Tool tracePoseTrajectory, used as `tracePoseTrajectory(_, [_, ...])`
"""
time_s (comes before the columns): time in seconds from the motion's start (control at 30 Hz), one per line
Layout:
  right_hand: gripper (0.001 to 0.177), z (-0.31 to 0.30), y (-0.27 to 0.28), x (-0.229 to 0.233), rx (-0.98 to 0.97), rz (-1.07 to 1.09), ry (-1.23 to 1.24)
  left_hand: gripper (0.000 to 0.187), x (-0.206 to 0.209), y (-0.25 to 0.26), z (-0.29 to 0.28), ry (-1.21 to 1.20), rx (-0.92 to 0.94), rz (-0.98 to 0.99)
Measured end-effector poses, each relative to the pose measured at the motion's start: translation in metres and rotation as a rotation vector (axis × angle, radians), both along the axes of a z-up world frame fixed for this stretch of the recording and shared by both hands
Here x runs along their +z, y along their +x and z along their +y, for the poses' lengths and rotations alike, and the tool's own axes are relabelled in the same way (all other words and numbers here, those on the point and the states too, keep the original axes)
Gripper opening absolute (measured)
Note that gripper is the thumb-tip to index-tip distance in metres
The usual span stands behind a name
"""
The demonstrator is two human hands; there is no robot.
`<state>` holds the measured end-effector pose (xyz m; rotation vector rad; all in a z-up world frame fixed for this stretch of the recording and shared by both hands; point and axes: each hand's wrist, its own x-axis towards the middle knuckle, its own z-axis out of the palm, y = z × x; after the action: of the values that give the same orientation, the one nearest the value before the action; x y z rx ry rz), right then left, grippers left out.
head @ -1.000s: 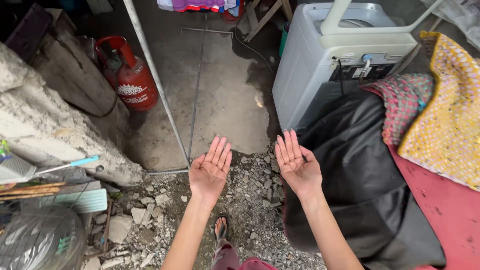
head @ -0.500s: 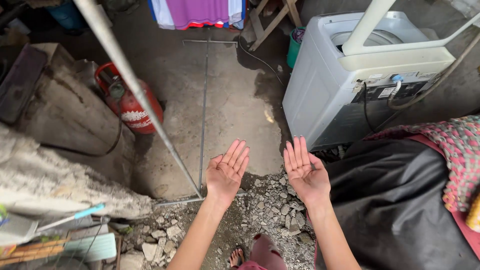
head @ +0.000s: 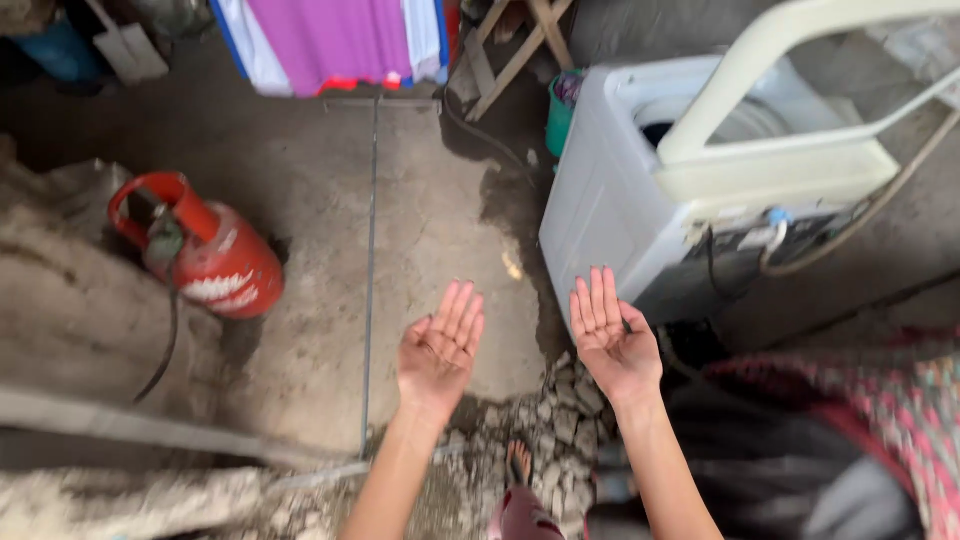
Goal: Removing wet laundry from a washing machine and hanging it on a drying rack.
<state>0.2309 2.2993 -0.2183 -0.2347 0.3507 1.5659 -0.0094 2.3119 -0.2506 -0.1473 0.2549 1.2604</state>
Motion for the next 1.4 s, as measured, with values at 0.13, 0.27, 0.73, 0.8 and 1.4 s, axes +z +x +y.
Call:
tracePoseTrajectory(0.13, [0.050,0.059,0.034,0.003,0.019,0.011,0.043,0.057,0.005,0.041,0.063,0.056,-0.037,-0.063])
tracePoseTrajectory(0.27, [0.050,0.110,0.064,0.008,0.035,-0.054,0.055,0.057,0.011,0.077,0.116,0.076,-0.035,-0.054])
tracePoseTrajectory(0.73, [0.049,0.222,0.101,0.020,-0.029,-0.110,-0.075,0.056,0.020,0.120,0.238,-0.011,-0.068,0.106])
tracePoseTrajectory(0.8, [0.048,0.241,0.107,0.016,-0.043,-0.085,-0.065,0.056,0.015,0.122,0.261,0.006,-0.079,0.128])
tracePoseTrajectory(1.4, [0.049,0.439,0.137,-0.032,-0.257,0.012,-0.033,0.059,-0.006,0.155,0.502,0.110,-0.338,0.311])
